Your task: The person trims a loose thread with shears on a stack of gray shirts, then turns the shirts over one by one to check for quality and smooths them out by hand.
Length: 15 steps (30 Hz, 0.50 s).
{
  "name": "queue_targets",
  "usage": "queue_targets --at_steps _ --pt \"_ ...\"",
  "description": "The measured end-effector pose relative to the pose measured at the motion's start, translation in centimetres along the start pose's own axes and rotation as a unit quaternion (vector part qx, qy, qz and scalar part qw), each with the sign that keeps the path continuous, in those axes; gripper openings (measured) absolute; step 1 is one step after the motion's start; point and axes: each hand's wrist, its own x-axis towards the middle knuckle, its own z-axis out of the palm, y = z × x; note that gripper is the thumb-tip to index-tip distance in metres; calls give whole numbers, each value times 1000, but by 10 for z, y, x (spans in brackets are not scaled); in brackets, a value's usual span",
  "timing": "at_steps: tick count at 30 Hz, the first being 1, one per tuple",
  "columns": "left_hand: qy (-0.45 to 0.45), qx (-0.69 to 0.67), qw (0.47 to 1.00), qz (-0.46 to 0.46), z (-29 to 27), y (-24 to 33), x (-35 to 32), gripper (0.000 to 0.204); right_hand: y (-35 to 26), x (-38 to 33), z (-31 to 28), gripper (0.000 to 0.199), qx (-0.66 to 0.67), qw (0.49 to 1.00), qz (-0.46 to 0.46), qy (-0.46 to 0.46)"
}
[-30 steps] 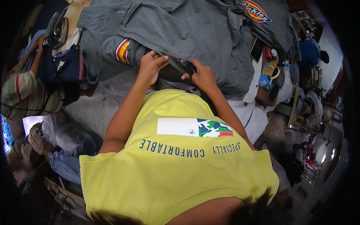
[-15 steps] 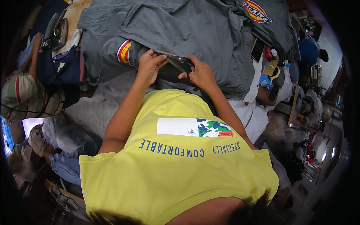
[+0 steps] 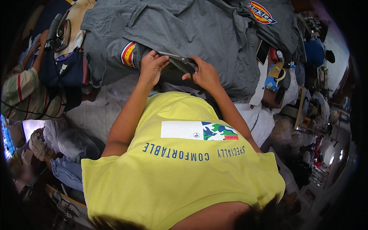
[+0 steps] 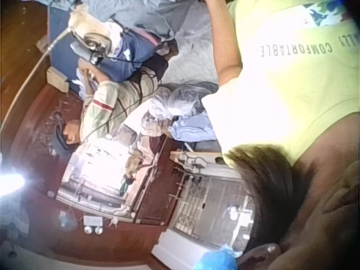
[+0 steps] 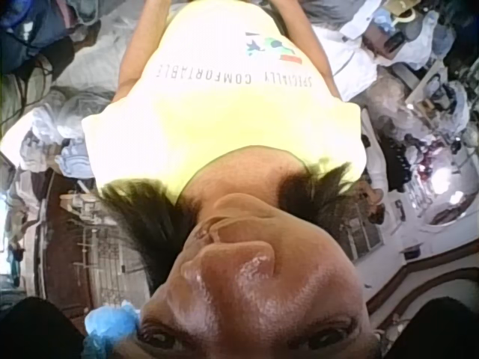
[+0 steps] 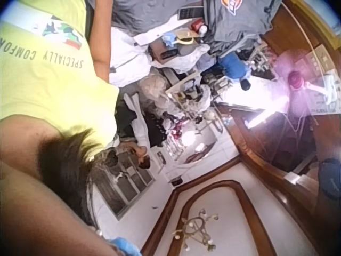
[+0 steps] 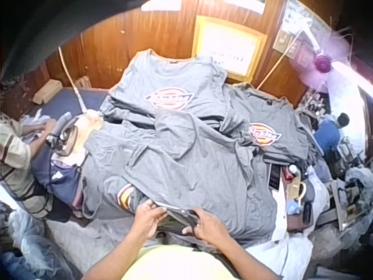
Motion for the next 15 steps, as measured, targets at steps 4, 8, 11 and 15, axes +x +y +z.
queue_targets --at_steps 4,8,11,15 --pt "0 5 1000 5 4 4 -3 19 10 5 9 49 -11 1000 -3 -8" --pt "3 -2 1000 -3 3 5 -4 19 21 -1 10 42 2 1000 -18 -21" --pt "16 -13 1000 -8 -6 9 2 22 28 -4 15 44 17 999 -46 10" --pt "21 -10 1000 10 -5 12 4 23 7 1 6 45 -24 1000 11 -15"
